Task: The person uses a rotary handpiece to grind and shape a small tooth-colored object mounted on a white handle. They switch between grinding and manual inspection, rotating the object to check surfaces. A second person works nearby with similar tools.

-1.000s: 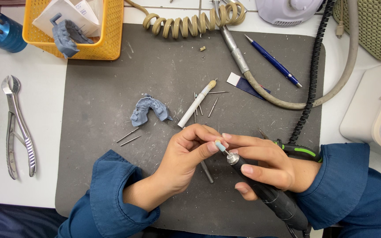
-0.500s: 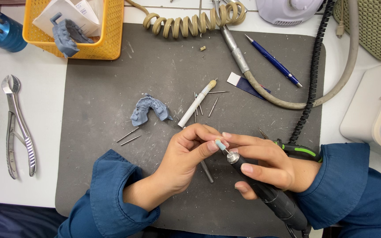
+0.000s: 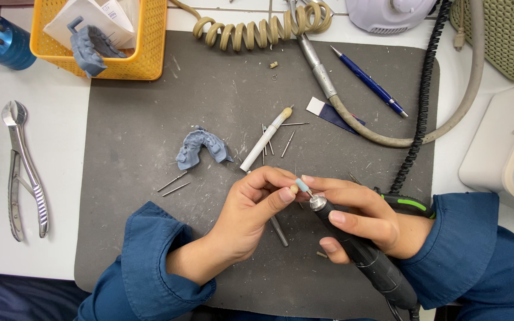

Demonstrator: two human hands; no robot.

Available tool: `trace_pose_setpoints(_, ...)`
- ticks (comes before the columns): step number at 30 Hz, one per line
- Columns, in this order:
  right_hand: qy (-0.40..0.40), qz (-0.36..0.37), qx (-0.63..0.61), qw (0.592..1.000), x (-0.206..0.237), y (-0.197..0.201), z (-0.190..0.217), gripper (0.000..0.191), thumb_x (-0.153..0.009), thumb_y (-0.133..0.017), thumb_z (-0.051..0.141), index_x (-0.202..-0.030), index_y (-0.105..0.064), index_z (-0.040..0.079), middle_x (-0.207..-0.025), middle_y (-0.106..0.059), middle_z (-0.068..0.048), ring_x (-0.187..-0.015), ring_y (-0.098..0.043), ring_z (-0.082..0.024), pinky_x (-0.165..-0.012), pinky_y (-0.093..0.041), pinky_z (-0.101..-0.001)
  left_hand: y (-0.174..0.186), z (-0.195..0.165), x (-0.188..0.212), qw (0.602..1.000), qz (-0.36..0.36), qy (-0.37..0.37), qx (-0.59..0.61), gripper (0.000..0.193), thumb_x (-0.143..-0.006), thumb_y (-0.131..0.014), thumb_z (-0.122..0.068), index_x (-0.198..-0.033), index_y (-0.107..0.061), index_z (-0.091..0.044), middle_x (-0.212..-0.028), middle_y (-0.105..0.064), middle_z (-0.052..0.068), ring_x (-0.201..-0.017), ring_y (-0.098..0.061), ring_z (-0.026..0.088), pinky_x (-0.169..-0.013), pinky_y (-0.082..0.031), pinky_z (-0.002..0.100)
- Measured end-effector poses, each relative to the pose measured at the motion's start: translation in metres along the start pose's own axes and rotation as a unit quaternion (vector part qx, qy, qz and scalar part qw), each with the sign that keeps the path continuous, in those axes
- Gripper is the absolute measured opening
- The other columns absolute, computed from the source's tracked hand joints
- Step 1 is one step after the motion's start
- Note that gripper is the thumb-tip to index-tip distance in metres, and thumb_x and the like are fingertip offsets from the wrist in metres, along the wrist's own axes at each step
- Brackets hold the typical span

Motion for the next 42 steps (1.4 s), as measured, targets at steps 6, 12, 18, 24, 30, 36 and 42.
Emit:
trace_pose_setpoints(6, -0.003, -0.004, 0.001, 1.000, 0.000, 0.001, -0.001, 0.055, -0.092, -0.074, 0.009, -0.135, -0.041, 0.007, -0.125, -0.053, -0.023, -0.125, -0.062, -0.053, -0.098, -0.057, -0.0519, 0.000, -0.001, 0.000, 1.000, -0.001, -0.004, -0.016, 0.011, -0.105, -0.065, -0.010, -0.113, -0.067, -0.003, -0.116, -0.069, 0.010, -0.113, -0.068, 0.020, -0.104, -0.055, 0.038)
trace_pose_setpoints(12, 0.016, 0.014, 0.008, 1.000, -0.004, 0.001, 0.000, 0.056, -0.092, -0.076, 0.011, -0.135, -0.041, 0.007, -0.124, -0.054, -0.023, -0.124, -0.062, -0.053, -0.097, -0.057, -0.0529, -0.001, -0.004, 0.002, 0.999, 0.001, -0.014, -0.036, 0.013, -0.105, -0.065, -0.009, -0.115, -0.067, -0.002, -0.117, -0.069, 0.009, -0.112, -0.066, 0.017, -0.103, -0.054, 0.034)
trace_pose_setpoints(18, 0.014, 0.014, 0.008, 1.000, -0.006, 0.002, 0.001, 0.056, -0.093, -0.075, 0.012, -0.137, -0.041, 0.008, -0.125, -0.054, -0.023, -0.125, -0.062, -0.053, -0.097, -0.057, -0.0540, -0.004, -0.010, 0.003, 0.995, 0.009, -0.053, -0.089, 0.014, -0.106, -0.066, -0.008, -0.118, -0.067, -0.001, -0.117, -0.069, 0.009, -0.110, -0.065, 0.015, -0.100, -0.053, 0.031)
trace_pose_setpoints(24, 0.056, 0.030, 0.012, 0.998, -0.005, 0.000, 0.003, 0.057, -0.094, -0.076, 0.013, -0.137, -0.041, 0.005, -0.124, -0.053, -0.024, -0.124, -0.059, -0.057, -0.095, -0.058, -0.0516, -0.006, -0.014, 0.005, 0.991, 0.014, -0.072, -0.114, 0.016, -0.106, -0.064, -0.010, -0.120, -0.067, -0.001, -0.118, -0.070, 0.009, -0.113, -0.067, 0.016, -0.103, -0.055, 0.032)
trace_pose_setpoints(30, 0.021, 0.020, 0.002, 1.000, -0.003, 0.002, 0.002, 0.057, -0.092, -0.076, 0.010, -0.136, -0.040, 0.006, -0.126, -0.051, -0.023, -0.124, -0.061, -0.054, -0.097, -0.058, -0.0530, -0.004, -0.009, 0.003, 0.997, 0.006, -0.036, -0.071, 0.019, -0.106, -0.063, -0.009, -0.122, -0.067, 0.000, -0.116, -0.071, 0.009, -0.111, -0.067, 0.016, -0.100, -0.055, 0.033)
trace_pose_setpoints(36, 0.024, 0.020, 0.021, 0.999, -0.004, 0.002, 0.001, 0.057, -0.091, -0.077, 0.011, -0.135, -0.041, 0.007, -0.124, -0.053, -0.022, -0.124, -0.062, -0.051, -0.096, -0.058, -0.0522, -0.002, -0.007, 0.004, 0.998, -0.002, -0.018, -0.063, 0.020, -0.105, -0.063, -0.010, -0.122, -0.067, -0.001, -0.118, -0.072, 0.008, -0.111, -0.067, 0.015, -0.101, -0.053, 0.031)
trace_pose_setpoints(42, 0.046, 0.022, 0.035, 0.998, -0.004, 0.000, 0.003, 0.056, -0.093, -0.078, 0.014, -0.136, -0.043, 0.006, -0.124, -0.054, -0.022, -0.124, -0.062, -0.051, -0.093, -0.059, -0.0501, -0.003, -0.008, 0.004, 0.997, 0.007, -0.027, -0.076, 0.019, -0.107, -0.063, -0.011, -0.122, -0.068, -0.001, -0.116, -0.072, 0.009, -0.113, -0.067, 0.016, -0.104, -0.053, 0.032)
Point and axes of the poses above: each hand's wrist, its own x-axis away from the middle knuckle, its own y-axis out of the back of the hand, z = x × y, the point moved 5 cm from there along -x, towards the middle knuckle
